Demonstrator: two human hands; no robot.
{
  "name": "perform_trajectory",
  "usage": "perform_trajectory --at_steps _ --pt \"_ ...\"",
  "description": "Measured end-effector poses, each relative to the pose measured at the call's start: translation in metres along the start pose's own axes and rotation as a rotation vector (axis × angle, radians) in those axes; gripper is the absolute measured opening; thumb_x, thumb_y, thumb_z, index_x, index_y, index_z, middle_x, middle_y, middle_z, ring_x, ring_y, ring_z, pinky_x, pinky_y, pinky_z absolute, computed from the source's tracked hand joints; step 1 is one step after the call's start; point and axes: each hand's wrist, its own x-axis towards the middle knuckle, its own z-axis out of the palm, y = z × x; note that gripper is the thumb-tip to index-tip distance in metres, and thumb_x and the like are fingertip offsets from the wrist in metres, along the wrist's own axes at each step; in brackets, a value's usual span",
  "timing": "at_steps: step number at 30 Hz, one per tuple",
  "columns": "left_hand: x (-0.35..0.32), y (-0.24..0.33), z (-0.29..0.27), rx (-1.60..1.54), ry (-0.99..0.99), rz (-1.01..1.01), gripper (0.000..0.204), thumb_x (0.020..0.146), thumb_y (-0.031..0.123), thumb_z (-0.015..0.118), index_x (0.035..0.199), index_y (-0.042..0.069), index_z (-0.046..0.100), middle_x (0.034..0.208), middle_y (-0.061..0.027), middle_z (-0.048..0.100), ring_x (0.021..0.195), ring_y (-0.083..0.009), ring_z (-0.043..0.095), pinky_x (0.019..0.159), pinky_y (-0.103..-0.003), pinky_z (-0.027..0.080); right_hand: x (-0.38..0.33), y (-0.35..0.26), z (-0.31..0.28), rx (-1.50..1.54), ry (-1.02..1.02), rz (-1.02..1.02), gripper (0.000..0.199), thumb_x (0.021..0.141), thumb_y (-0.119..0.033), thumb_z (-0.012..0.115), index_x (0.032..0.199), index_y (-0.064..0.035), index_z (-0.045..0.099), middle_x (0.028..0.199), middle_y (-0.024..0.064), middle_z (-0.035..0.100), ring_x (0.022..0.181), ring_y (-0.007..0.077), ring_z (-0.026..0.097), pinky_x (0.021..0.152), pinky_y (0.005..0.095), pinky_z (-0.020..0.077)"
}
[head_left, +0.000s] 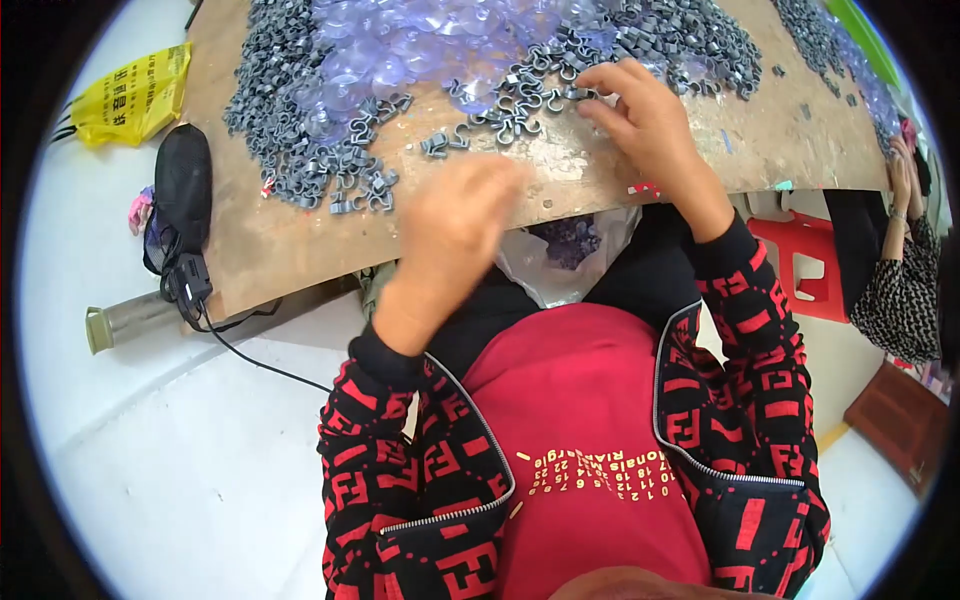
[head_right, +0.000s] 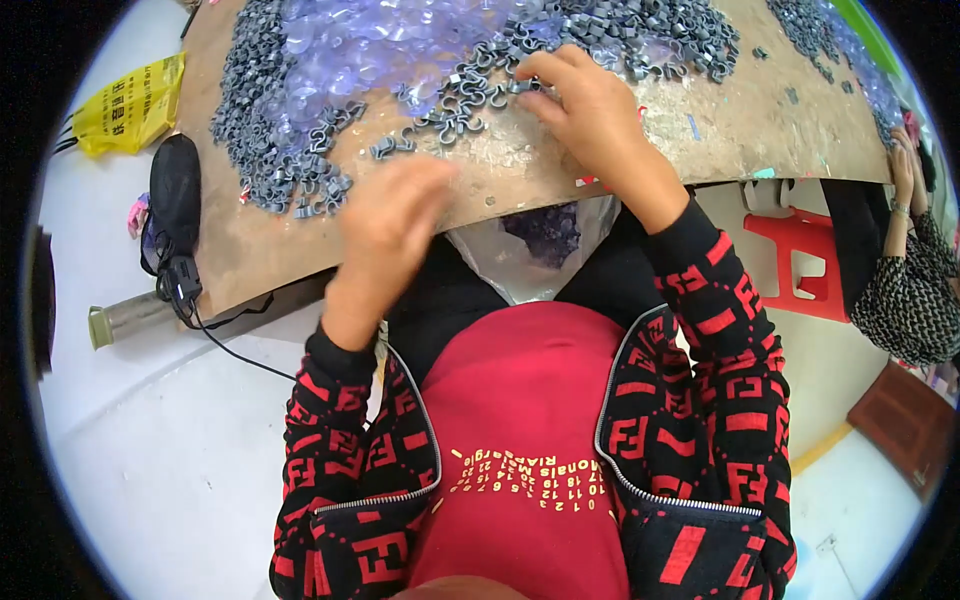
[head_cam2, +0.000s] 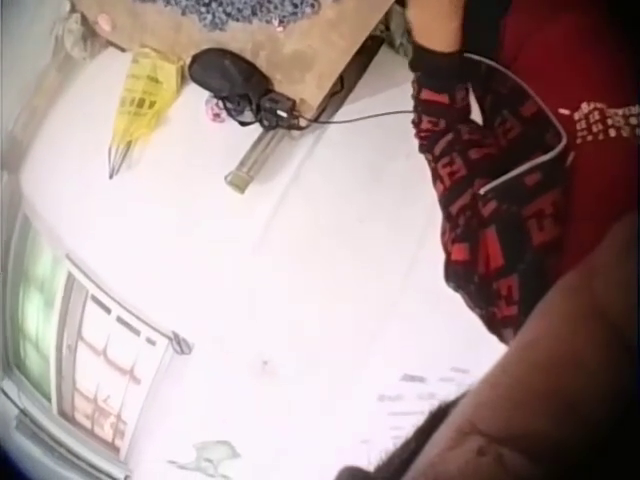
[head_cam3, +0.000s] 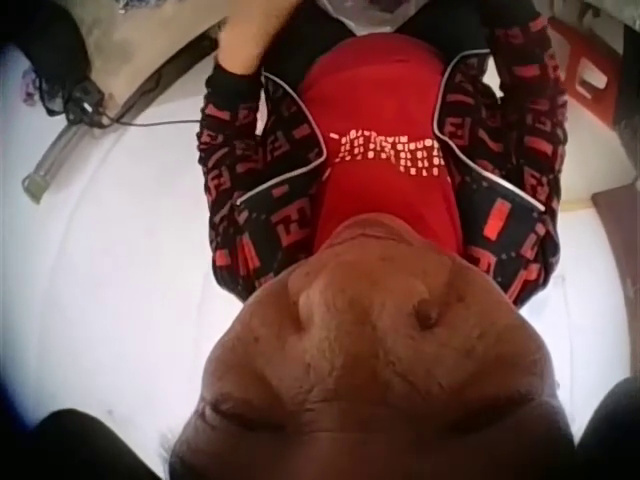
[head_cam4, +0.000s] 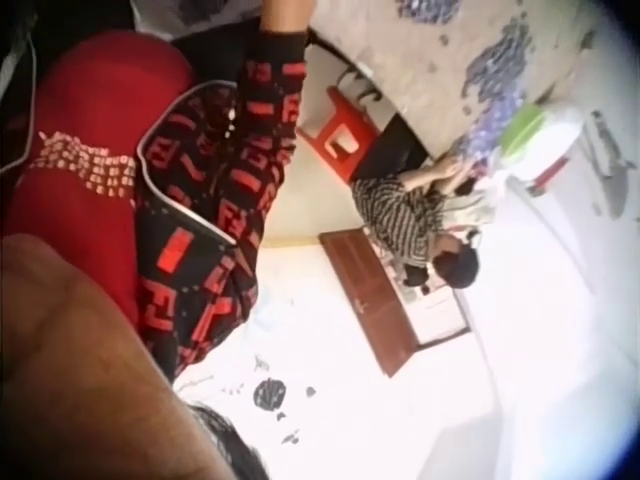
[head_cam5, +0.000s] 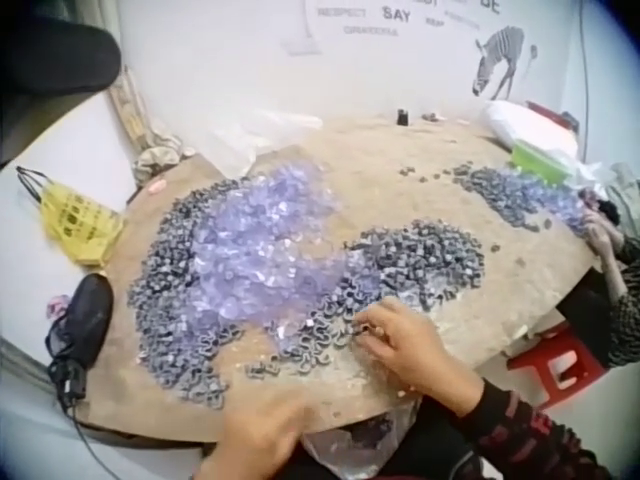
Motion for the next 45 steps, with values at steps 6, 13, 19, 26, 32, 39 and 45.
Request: perform_trajectory --at_steps 6,13,19,26,32,39,45 --pt "0.026 -0.054 -0.008 0.153 0.118 -0.165 0.018 0.075 0.005 0.064 0.093 0.008 0.065 0.091 -0.0065 0.063 0.083 -0.0276 0.059 0.072 -0.037 0.048 0.006 0.003 0.011 -0.138 -0.042 -0.102 0.022 0.077 -0.008 0.064 0.098 -0.0108 0.06 0.081 0.0062 0.052 0.063 0.0189 0.053 0.059 0.0306 0.0444" --pt "0.042 -0.073 0.009 0.262 -0.021 -0.019 0.015 0.076 0.006 0.063 0.091 0.009 0.066 0.093 -0.0061 0.064 0.081 -0.0269 0.06 0.069 -0.035 0.049 -0.004 0.003 0.003 -0.118 -0.021 -0.043 0.025 0.076 -0.004 0.063 0.1 -0.0074 0.06 0.082 0.0037 0.053 0.06 0.0123 0.05 0.057 0.0258 0.0428" --pt "0.035 -0.032 -0.002 -0.218 0.214 -0.409 0.01 0.082 0.006 0.063 0.091 0.004 0.064 0.084 -0.0036 0.063 0.068 -0.015 0.06 0.062 -0.026 0.048 -0.008 0.002 -0.002 0.567 -0.079 0.287 0.03 0.082 -0.004 0.061 0.112 -0.0062 0.06 0.088 -0.0039 0.051 0.075 0.0041 0.052 0.066 0.0196 0.0429" --pt "0.037 -0.005 0.017 -0.824 0.193 -0.728 0.015 0.089 0.012 0.06 0.097 -0.001 0.058 0.083 -0.0041 0.061 0.07 -0.0093 0.06 0.063 -0.021 0.047 -0.009 0.001 0.001 0.198 0.008 0.098 0.028 0.083 -0.003 0.061 0.11 -0.0078 0.061 0.082 0.0002 0.053 0.072 0.008 0.056 0.065 0.0243 0.0465" --pt "0.035 -0.003 0.021 -1.197 0.245 -0.896 0.013 0.09 0.01 0.058 0.097 -0.001 0.058 0.089 -0.0095 0.064 0.077 -0.0147 0.065 0.068 -0.024 0.052 -0.008 0.003 -0.005 -0.066 0.054 -0.055 0.019 0.081 -0.003 0.062 0.099 -0.0063 0.065 0.078 0.0039 0.056 0.068 0.0143 0.056 0.063 0.0251 0.0453" --pt "0.018 -0.003 0.009 -1.369 0.355 -0.881 0.011 0.09 0.006 0.057 0.099 -0.001 0.056 0.1 -0.0157 0.065 0.085 -0.0181 0.066 0.075 -0.026 0.055 0.0 0.027 -0.045 -0.065 0.244 0.071 0.02 0.082 -0.002 0.062 0.101 -0.0059 0.066 0.086 0.0034 0.06 0.073 0.0115 0.056 0.065 0.0235 0.0444" --pt "0.016 0.01 0.023 -1.409 0.231 -0.928 0.012 0.09 0.006 0.056 0.101 0.001 0.057 0.105 -0.0179 0.064 0.088 -0.0177 0.065 0.077 -0.026 0.054 -0.014 0.041 -0.046 -0.159 0.019 -0.04 0.023 0.081 -0.004 0.063 0.104 -0.0082 0.065 0.092 0.0045 0.06 0.077 0.0158 0.058 0.067 0.0255 0.0453"
